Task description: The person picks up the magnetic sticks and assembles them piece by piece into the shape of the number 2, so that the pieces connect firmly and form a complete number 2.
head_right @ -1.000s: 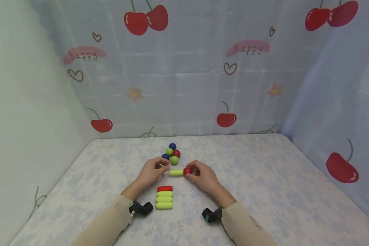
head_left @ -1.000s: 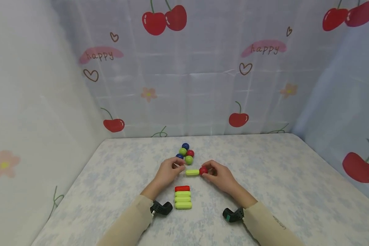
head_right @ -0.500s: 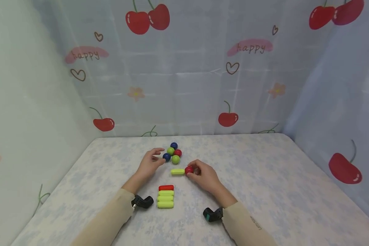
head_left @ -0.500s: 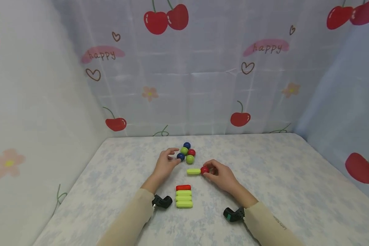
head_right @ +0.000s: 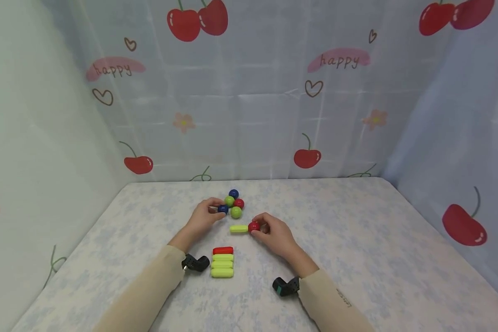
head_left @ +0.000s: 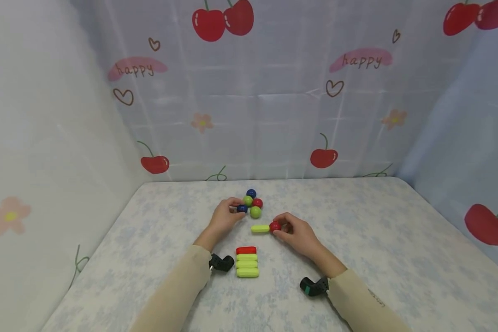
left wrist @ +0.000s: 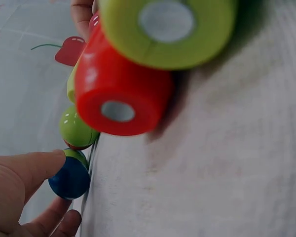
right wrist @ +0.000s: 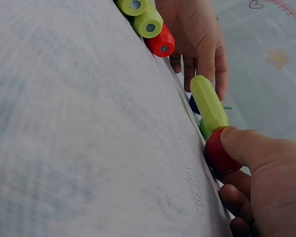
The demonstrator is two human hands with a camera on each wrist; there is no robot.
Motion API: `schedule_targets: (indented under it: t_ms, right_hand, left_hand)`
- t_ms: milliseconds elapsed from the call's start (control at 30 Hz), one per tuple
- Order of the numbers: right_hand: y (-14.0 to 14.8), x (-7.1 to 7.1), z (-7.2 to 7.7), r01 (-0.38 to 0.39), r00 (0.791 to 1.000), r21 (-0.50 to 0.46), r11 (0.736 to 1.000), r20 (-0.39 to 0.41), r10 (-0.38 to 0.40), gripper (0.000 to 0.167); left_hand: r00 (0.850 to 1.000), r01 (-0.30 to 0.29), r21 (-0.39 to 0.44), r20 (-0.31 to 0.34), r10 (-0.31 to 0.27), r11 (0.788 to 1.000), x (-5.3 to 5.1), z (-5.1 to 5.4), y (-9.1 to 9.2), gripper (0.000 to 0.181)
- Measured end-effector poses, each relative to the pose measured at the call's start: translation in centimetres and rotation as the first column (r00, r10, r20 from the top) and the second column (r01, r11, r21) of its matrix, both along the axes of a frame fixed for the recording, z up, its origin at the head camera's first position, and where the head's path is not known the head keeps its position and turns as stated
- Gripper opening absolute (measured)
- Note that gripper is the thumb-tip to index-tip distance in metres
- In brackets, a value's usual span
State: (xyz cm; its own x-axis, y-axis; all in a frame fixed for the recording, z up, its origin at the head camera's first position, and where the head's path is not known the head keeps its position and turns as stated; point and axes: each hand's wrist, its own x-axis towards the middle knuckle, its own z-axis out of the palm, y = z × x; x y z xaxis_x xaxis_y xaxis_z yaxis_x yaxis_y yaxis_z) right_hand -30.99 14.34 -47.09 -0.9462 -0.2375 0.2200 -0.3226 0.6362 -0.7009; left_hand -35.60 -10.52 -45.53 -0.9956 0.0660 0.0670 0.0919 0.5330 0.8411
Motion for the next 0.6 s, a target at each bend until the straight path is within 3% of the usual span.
schedule_targets:
  t_ms: [300, 467, 600]
  right_hand:
    - [0.28, -0.14, 0.22, 0.015, 1.0, -0.007, 1.0, 0.011, -0.015, 0.03]
    - [0.19, 0.0, 0.08, -0.008, 1.0, -0.004, 1.0, 0.007, 0.008, 0.03]
    - [0.1, 0.01, -0.02, -0.018, 1.0, 0.005, 1.0, -0.013, 0.018, 0.031]
  left_hand:
    - [0.998, -0.047, 0.029, -0.035, 0.048, 0.998, -0.58, -0.21, 0.45, 0.025]
    - [0.996, -0.075, 0.024, -0.039, 0.076, 0.997, -0.17, -0.33, 0.22, 0.021]
    - [0.997, -0.063, 0.008, -0.033, 0.063, 0.998, 0.34, -0.43, -0.3, 0.024]
